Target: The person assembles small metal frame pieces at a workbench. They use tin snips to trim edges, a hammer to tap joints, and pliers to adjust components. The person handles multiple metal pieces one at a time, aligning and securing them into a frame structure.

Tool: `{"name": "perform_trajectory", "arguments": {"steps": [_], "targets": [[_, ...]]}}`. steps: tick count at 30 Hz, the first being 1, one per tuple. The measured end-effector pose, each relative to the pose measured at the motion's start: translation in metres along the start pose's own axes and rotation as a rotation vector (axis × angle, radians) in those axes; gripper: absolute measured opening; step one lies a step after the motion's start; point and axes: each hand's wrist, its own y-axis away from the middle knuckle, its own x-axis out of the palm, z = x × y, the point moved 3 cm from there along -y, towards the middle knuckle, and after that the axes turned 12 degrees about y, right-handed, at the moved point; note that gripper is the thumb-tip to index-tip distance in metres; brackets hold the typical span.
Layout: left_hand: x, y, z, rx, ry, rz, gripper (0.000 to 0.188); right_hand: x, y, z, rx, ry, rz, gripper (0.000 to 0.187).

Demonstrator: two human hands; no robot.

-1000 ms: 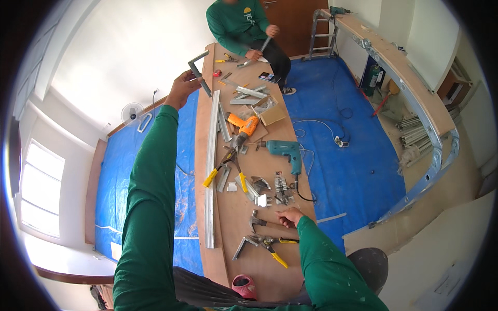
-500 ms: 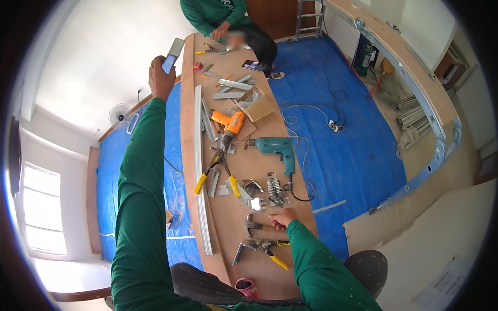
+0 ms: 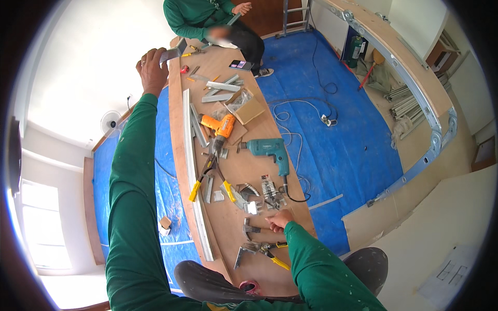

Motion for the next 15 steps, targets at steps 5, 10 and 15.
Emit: {"name": "perform_trajectory", "arguments": {"steps": [5,10,15], "targets": [[0.0,-0.003,-0.003,-0.007,0.023,0.046,0.047,0.001,-0.004,-0.003,0.021,0.0,-0.007,0.035],[-0.003,0.002,-0.001,-0.023,0.085,0.068,0.044,-0.001,-0.007,-0.006,-0.013,-0.017,0.0,0.035],[-0.009,0.008,0.003,0.002,0.047,0.02,0.04,-0.002,0.004,0.005,-0.014,0.005,-0.011,0.036]]}}
